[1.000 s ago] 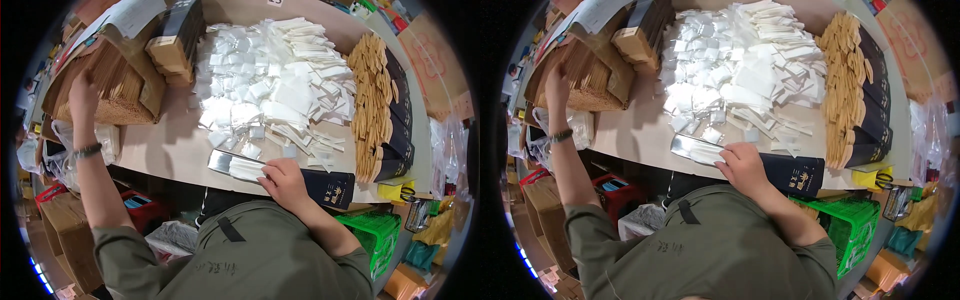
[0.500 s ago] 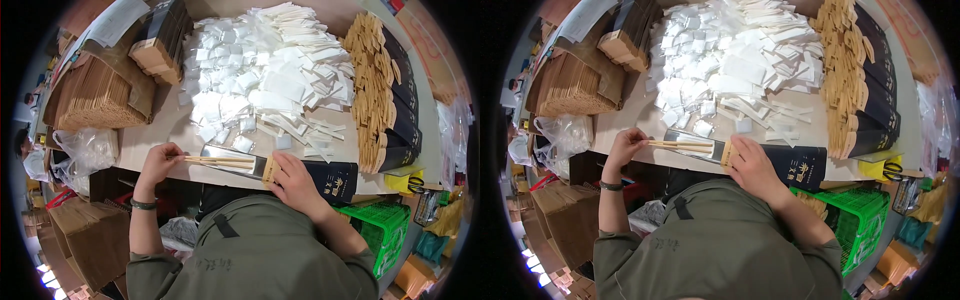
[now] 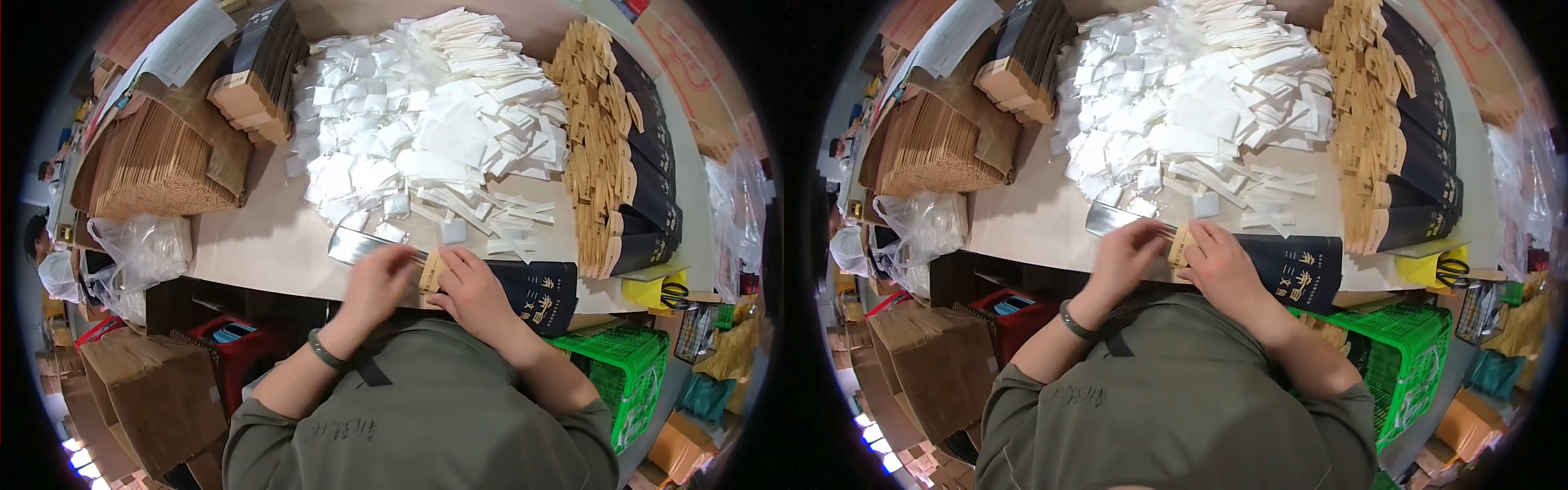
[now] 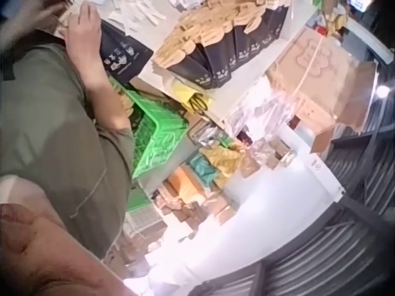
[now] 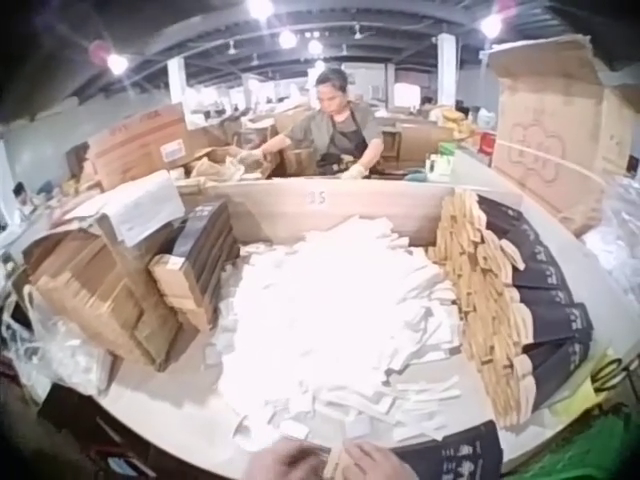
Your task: Packing incense sticks into paper sleeves.
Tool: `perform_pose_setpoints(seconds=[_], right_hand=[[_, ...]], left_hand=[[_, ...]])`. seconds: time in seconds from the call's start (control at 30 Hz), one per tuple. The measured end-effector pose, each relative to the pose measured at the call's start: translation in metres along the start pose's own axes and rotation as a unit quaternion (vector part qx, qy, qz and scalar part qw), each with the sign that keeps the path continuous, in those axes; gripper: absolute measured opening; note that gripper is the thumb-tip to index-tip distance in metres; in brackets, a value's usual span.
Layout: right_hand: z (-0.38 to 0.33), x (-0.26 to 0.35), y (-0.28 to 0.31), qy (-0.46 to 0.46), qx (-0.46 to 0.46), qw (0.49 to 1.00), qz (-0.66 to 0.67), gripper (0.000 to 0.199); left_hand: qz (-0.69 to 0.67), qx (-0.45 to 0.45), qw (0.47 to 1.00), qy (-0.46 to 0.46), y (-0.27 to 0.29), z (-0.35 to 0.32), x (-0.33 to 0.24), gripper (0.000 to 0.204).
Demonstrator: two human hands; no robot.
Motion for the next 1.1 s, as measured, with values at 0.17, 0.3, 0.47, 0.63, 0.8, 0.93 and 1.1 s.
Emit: perform_pose_setpoints(seconds=[0.17,0.3,0.47,0.63,0.8,0.93,1.1], right_hand=[[0.003,0.003,0.003,0.015,-0.013,1.000,-0.023,0.034],[0.003,0.028,0.016,0.073,-0.077,0.994,-0.004,0.032],[0.034,0.064,0.112,0.162,-0.146,0.967,-0.135,0.018],[0.070,-0.050,0.222,-0.058,-0.162,0.971,-0.167,0.028],[-0.003,-0.027,0.037,0.077,0.137,0.986,-0.056,0.040],[0.014,-0.009,0.004,0.078,0.098,0.992,-0.006,0.042],[0.005,-0.004,0.017,-0.106,0.008,0.992,-0.066,0.032]], left_hand=[[0.129,0.104,0.969,-0.183,0.009,-0.004,-0.050,0.074],[0.370,0.085,0.855,-0.354,0.027,-0.006,-0.046,0.064],[0.324,-0.004,0.898,-0.298,0.058,-0.008,-0.056,0.055],[-0.090,0.132,0.983,0.094,0.028,-0.032,0.018,0.039],[-0.181,0.259,0.939,-0.137,-0.041,-0.035,-0.065,0.041],[-0.137,0.295,0.942,-0.080,-0.045,-0.036,-0.045,0.033],[0.256,0.015,0.966,0.014,0.045,-0.033,-0.007,0.046]])
Point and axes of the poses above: each hand's wrist, its own z-axis towards the middle knuckle, its own y-axis out of the back of the hand, x = y × z, the point moved 8 cm from there along z, towards the middle knuckle, and after that the axes turned 13 degrees about -y, right-handed, at the moved point
